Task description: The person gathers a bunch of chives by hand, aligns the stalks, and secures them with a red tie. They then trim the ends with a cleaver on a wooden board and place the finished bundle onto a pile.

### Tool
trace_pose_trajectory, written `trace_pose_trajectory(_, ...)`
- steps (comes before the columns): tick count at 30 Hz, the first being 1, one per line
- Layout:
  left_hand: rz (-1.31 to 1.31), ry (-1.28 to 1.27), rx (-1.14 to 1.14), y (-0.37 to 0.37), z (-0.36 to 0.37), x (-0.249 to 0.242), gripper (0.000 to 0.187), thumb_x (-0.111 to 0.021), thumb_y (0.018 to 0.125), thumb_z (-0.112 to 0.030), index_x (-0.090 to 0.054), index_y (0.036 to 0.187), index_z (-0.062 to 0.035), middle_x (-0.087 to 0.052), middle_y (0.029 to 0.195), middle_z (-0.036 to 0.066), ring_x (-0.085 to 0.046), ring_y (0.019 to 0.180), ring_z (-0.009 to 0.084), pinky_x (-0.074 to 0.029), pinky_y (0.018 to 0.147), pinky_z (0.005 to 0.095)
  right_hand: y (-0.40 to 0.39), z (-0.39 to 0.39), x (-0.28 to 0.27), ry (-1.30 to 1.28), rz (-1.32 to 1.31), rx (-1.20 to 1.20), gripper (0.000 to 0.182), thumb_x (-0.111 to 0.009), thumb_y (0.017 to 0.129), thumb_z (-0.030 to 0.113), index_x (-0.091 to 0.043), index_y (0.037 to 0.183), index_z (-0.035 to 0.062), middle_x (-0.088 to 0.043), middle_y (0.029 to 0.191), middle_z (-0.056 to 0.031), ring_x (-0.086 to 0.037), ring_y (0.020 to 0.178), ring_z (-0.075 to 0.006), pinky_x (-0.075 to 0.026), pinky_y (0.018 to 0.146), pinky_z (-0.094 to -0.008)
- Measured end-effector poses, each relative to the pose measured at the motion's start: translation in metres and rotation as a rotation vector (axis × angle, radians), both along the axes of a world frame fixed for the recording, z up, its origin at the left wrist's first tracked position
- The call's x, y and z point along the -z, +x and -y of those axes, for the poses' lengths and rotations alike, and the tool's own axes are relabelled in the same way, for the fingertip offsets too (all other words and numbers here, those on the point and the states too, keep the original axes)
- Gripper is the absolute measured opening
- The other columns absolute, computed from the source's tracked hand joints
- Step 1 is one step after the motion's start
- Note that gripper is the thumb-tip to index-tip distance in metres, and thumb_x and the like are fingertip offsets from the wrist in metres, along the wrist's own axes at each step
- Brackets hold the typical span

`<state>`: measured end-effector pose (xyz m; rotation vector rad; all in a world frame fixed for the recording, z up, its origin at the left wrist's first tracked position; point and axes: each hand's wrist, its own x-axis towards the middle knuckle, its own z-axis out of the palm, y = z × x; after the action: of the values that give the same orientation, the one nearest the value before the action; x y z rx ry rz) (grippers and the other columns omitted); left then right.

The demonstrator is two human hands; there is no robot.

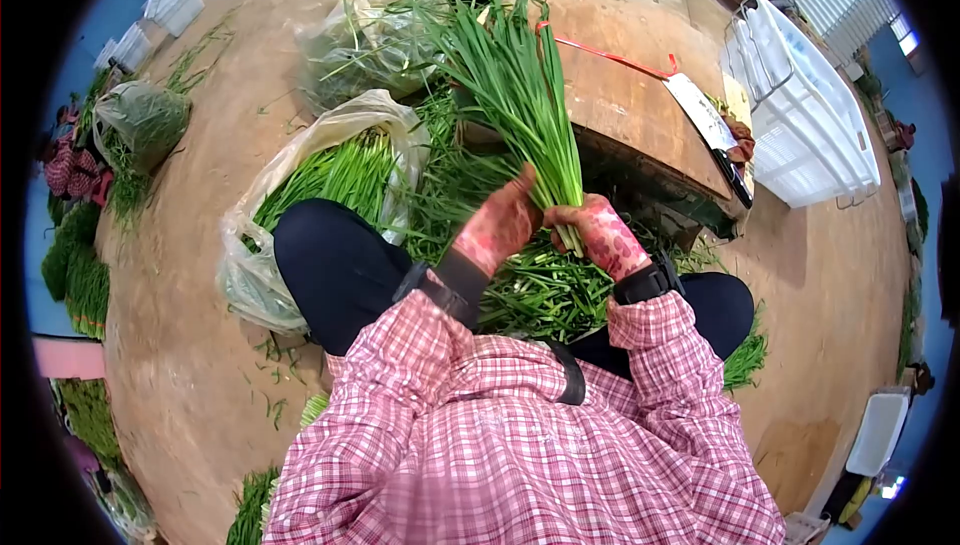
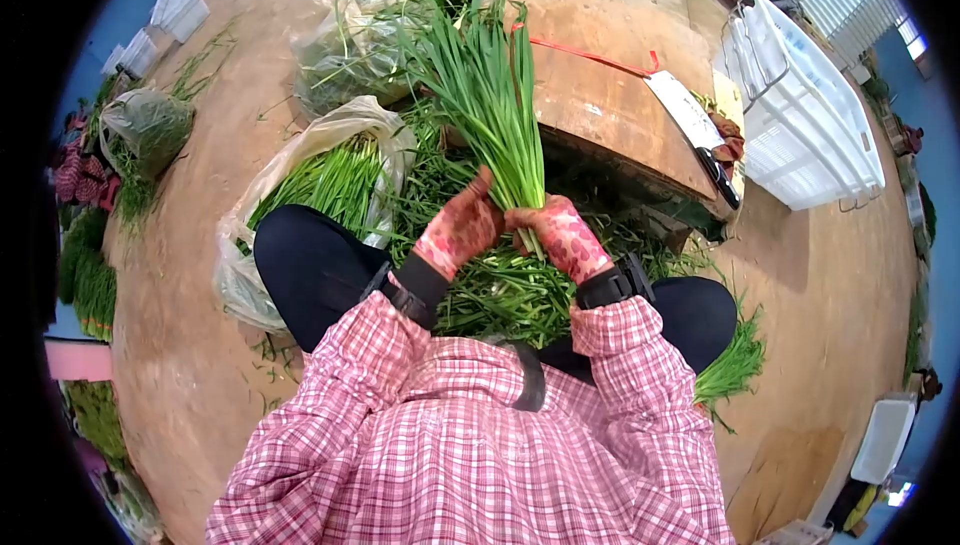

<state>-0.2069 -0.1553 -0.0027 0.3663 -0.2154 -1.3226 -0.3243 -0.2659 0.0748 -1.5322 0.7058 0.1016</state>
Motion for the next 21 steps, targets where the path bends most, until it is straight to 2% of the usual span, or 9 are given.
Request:
trace_pose_trajectory(1,-0.082,-0.006,0.056,0.011,-0.001,0.004,0.064,-0.061,0.087,-0.048,-0.048,0.131,-0.0027,-0.057,0.126,0.019,-0.056,0.115,0.0331,-0.047,0.095,0.0488,-0.002,-0.002,0.009,0.064,0.026,0.005,0.019,-0.067,0.079,0.019,-0.063,0.078,0.0002,-0.062,0.062,-0.007,-0.055,0.047,-0.0156,-0.039,0.045,-0.0274)
trace_pose_trajectory(2,-0.138,0.016,-0.069,0.015,0.007,0.015,0.067,-0.064,0.086,-0.045,-0.045,0.134,-0.0022,-0.058,0.126,0.016,-0.056,0.115,0.0335,-0.045,0.098,0.0511,-0.005,-0.006,0.007,0.052,-0.023,-0.029,0.018,-0.065,0.081,0.017,-0.061,0.08,0.0002,-0.059,0.061,-0.0063,-0.055,0.049,-0.0155,-0.04,0.046,-0.0273)
trace_pose_trajectory(5,-0.088,-0.106,0.081,0.02,0.011,0.007,0.064,-0.068,0.087,-0.033,-0.043,0.138,-0.0053,-0.061,0.122,0.011,-0.059,0.11,0.028,-0.049,0.093,0.0475,-0.012,-0.013,0.025,0.044,0.045,-0.158,0.012,-0.062,0.083,0.011,-0.056,0.083,0.0,-0.057,0.067,-0.0043,-0.054,0.053,-0.0153,-0.042,0.048,-0.0275)
trace_pose_trajectory(8,0.107,-0.02,-0.165,0.007,0.002,-0.003,0.058,-0.069,0.087,-0.02,-0.043,0.138,-0.008,-0.063,0.112,0.006,-0.062,0.099,0.0221,-0.053,0.087,0.042,-0.02,-0.029,0.012,0.05,0.091,-0.136,0.018,-0.064,0.086,0.014,-0.055,0.093,0.0005,-0.058,0.071,-0.0047,-0.057,0.056,-0.0148,-0.044,0.052,-0.0282)
trace_pose_trajectory(9,0.125,0.057,-0.184,0.003,-0.004,-0.014,0.06,-0.07,0.085,-0.013,-0.043,0.138,-0.0096,-0.063,0.104,0.003,-0.063,0.089,0.0183,-0.055,0.081,0.0387,-0.025,-0.027,0.024,0.085,0.091,-0.164,0.032,-0.066,0.087,0.017,-0.056,0.11,-0.0018,-0.064,0.087,-0.0084,-0.063,0.074,-0.0161,-0.05,0.067,-0.0297)
trace_pose_trajectory(12,0.299,0.284,-0.214,-0.006,-0.017,-0.031,0.057,-0.072,0.08,-0.012,-0.049,0.132,-0.0071,-0.064,0.099,0.006,-0.063,0.087,0.0178,-0.055,0.078,0.0352,-0.028,-0.019,0.013,-0.257,0.063,-0.219,0.049,-0.069,0.085,0.018,-0.052,0.125,-0.0041,-0.064,0.11,-0.0116,-0.061,0.098,-0.0189,-0.048,0.087,-0.0301)
trace_pose_trajectory(13,0.382,0.254,-0.294,-0.009,-0.015,-0.025,0.053,-0.072,0.079,-0.01,-0.052,0.128,-0.0062,-0.065,0.098,0.006,-0.064,0.086,0.0171,-0.054,0.076,0.0329,-0.027,-0.012,0.016,-0.196,0.15,-0.137,0.058,-0.069,0.086,0.024,-0.047,0.132,-0.0045,-0.061,0.121,-0.014,-0.057,0.11,-0.0204,-0.045,0.094,-0.0316)
trace_pose_trajectory(16,0.362,0.274,-0.205,-0.018,-0.02,-0.036,0.051,-0.074,0.076,-0.01,-0.055,0.123,-0.0053,-0.065,0.097,0.006,-0.064,0.08,0.0171,-0.054,0.073,0.0304,-0.013,0.014,0.018,-0.073,0.247,0.062,0.06,-0.073,0.085,0.027,-0.048,0.13,-0.0049,-0.06,0.121,-0.0146,-0.057,0.111,-0.0208,-0.045,0.094,-0.0317)
trace_pose_trajectory(21,0.432,0.366,-0.156,-0.033,-0.019,-0.037,0.053,-0.075,0.075,-0.01,-0.054,0.123,-0.0042,-0.063,0.091,0.005,-0.064,0.075,0.0187,-0.054,0.067,0.0308,0.028,0.047,-0.036,-0.621,0.655,0.332,0.036,-0.068,0.088,0.016,-0.058,0.119,0.0011,-0.064,0.11,-0.0116,-0.061,0.101,-0.0181,-0.049,0.086,-0.0307)
